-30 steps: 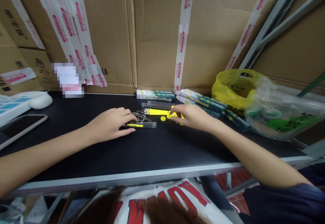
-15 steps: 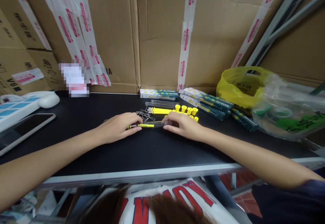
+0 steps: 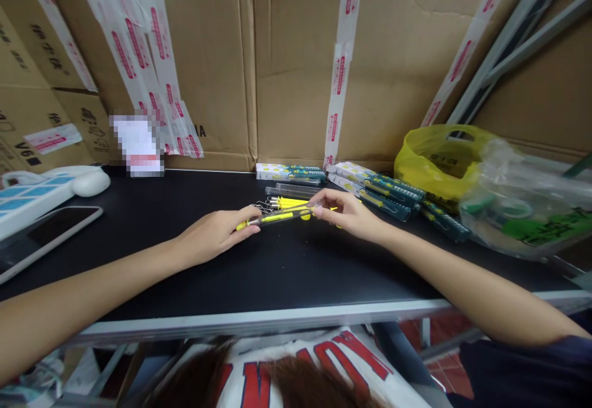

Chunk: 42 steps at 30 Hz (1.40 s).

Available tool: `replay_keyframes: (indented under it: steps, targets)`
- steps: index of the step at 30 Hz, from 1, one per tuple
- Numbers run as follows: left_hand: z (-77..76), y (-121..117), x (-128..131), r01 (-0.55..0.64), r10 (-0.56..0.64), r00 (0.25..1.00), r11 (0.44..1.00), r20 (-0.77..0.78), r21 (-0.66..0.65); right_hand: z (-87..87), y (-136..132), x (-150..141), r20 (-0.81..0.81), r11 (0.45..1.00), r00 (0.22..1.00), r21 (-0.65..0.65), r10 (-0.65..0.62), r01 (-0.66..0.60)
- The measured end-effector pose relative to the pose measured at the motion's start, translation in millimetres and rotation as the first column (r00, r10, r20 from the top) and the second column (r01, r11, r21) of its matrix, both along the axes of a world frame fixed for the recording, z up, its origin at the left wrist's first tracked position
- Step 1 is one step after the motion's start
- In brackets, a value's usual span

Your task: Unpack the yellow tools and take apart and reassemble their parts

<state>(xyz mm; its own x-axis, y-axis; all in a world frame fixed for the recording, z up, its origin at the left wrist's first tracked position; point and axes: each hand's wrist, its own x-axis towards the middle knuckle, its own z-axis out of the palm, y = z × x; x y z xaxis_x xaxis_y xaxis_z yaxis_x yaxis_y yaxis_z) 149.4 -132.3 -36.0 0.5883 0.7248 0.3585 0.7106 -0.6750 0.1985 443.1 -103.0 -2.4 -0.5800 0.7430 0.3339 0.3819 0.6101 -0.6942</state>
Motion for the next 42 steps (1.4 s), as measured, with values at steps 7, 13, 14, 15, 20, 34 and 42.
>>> replay_keyframes:
  steps: [7, 13, 14, 15, 20, 34, 42]
  targets:
    - [4.1, -0.3, 0.8, -0.141, 0.143, 0.990, 0.985, 0.008, -0.097, 3.3, -1.2, 0.8, -0.051, 0.999, 0.998, -0.024, 0.036, -0.037]
    - [1.6, 5.4, -6.5, -0.149, 0.146, 0.989, 0.985, -0.033, -0.093, 3.4, 6.1, 6.8, -0.120, 0.997, 0.992, -0.073, 0.031, -0.040]
    - [1.2, 5.8, -7.3, -0.142, 0.140, 0.990, 0.985, -0.031, -0.094, 4.2, 8.2, 8.6, -0.152, 0.995, 0.988, -0.092, 0.025, -0.040]
    - [0.9, 5.7, -7.8, -0.133, 0.131, 0.991, 0.986, -0.026, -0.097, 5.4, 10.1, 10.5, -0.187, 0.993, 0.982, -0.111, 0.019, -0.041]
    - [1.5, 2.3, -6.7, -0.092, 0.093, 0.996, 0.991, 0.007, -0.099, 17.9, 14.3, 18.7, -0.338, 0.987, 0.940, -0.162, -0.036, -0.020]
    - [3.1, 1.8, -5.4, -0.020, 0.027, 0.997, 0.995, 0.076, -0.096, 30.2, 44.3, 45.1, -0.532, 0.963, 0.804, -0.096, -0.264, 0.252]
    - [-3.0, 1.9, -6.1, -0.031, 0.034, 0.998, 0.997, 0.045, -0.067, 41.5, 81.5, 39.7, -0.414, 0.906, 0.877, 0.223, -0.245, 0.359]
